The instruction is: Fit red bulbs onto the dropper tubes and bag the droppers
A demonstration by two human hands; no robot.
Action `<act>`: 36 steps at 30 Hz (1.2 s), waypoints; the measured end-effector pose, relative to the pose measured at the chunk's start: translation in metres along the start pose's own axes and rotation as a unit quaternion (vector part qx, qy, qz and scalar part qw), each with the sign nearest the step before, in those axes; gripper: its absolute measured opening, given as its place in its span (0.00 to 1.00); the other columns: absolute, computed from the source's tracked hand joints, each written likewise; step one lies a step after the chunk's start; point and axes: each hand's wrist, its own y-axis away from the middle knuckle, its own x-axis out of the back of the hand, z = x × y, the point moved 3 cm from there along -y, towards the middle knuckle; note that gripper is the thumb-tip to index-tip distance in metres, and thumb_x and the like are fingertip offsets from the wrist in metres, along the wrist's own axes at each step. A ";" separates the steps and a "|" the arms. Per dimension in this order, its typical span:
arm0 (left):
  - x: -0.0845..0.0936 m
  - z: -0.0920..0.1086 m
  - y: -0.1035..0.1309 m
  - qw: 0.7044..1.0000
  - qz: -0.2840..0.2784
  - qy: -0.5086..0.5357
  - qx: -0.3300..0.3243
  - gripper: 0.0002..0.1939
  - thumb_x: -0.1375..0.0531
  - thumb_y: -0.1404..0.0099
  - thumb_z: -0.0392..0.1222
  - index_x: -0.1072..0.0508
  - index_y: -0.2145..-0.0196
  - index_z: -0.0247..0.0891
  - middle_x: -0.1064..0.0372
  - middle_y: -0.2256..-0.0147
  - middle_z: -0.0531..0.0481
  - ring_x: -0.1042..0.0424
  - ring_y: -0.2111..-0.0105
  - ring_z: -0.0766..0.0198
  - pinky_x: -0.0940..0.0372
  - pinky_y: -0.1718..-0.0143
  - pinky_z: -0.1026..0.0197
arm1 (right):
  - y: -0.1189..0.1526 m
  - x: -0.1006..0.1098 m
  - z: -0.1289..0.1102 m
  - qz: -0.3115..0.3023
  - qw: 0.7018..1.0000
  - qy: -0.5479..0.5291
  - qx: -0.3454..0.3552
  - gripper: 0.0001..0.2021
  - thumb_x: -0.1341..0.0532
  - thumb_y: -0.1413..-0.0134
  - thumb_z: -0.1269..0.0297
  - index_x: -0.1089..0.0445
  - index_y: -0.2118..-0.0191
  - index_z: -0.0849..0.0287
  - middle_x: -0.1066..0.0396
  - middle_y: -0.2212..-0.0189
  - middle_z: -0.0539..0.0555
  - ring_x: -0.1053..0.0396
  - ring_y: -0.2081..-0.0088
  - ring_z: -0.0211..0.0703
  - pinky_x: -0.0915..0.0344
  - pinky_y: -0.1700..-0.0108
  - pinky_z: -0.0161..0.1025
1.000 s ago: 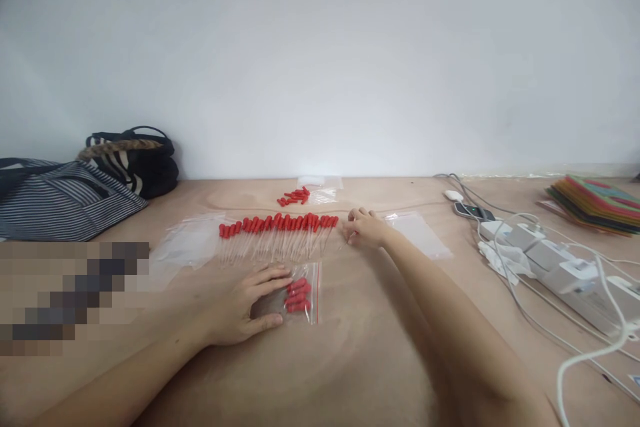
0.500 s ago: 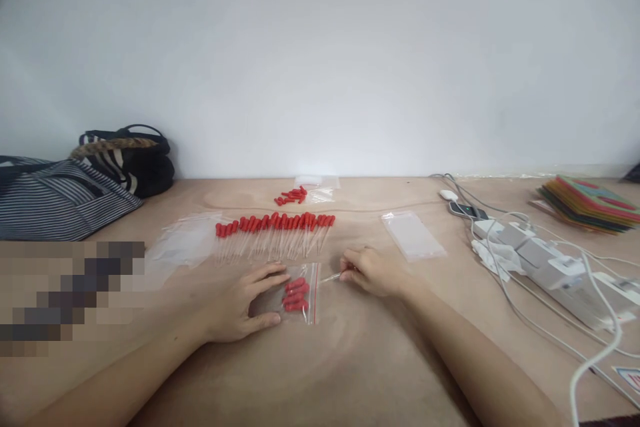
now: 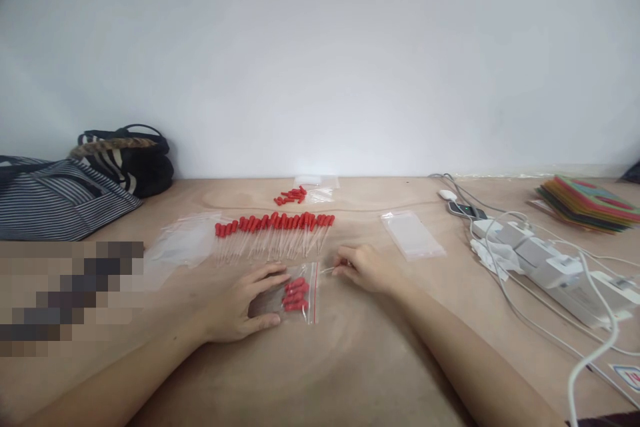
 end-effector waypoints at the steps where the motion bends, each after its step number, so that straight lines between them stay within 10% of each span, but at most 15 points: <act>1: 0.000 0.001 0.000 1.000 -0.002 0.001 -0.001 0.31 0.41 0.46 0.52 0.40 0.46 0.40 0.48 0.43 0.42 0.48 0.44 0.48 0.48 0.46 0.45 | 0.000 -0.001 -0.002 0.010 1.000 -0.015 0.010 0.04 0.46 0.48 0.69 0.36 0.70 0.59 0.34 0.74 0.51 0.37 0.73 0.37 0.43 0.70 0.32; 7: -0.001 0.001 0.000 1.000 -0.004 0.002 0.006 0.32 0.41 0.46 0.53 0.41 0.46 0.38 0.50 0.43 0.40 0.49 0.44 0.48 0.50 0.45 0.45 | -0.003 -0.016 -0.021 0.018 0.995 -0.063 0.071 0.15 0.49 0.55 0.80 0.34 0.61 0.60 0.35 0.64 0.56 0.36 0.64 0.40 0.38 0.61 0.37; 16: -0.002 0.001 0.001 1.000 0.001 0.008 0.001 0.33 0.41 0.46 0.53 0.44 0.44 0.41 0.50 0.42 0.43 0.50 0.43 0.49 0.49 0.45 0.45 | 0.015 -0.005 0.012 -0.005 0.995 -0.088 -0.036 0.17 0.38 0.56 0.63 0.36 0.58 0.60 0.37 0.61 0.57 0.36 0.61 0.43 0.37 0.58 0.42; 20: -0.001 0.003 0.002 1.000 0.009 -0.002 0.004 0.34 0.41 0.46 0.52 0.45 0.44 0.40 0.50 0.42 0.43 0.50 0.43 0.49 0.50 0.45 0.46 | 0.019 -0.002 0.014 -0.021 0.995 -0.090 -0.034 0.05 0.41 0.53 0.67 0.34 0.68 0.59 0.36 0.69 0.52 0.37 0.65 0.41 0.38 0.61 0.41; 36: 0.003 0.013 -0.002 0.998 0.013 -0.013 -0.052 0.34 0.41 0.46 0.52 0.45 0.44 0.43 0.45 0.44 0.46 0.47 0.44 0.51 0.55 0.43 0.44 | -0.002 -0.026 -0.015 0.086 0.975 -0.206 -0.003 0.08 0.47 0.46 0.69 0.33 0.62 0.59 0.33 0.67 0.55 0.34 0.65 0.40 0.36 0.62 0.38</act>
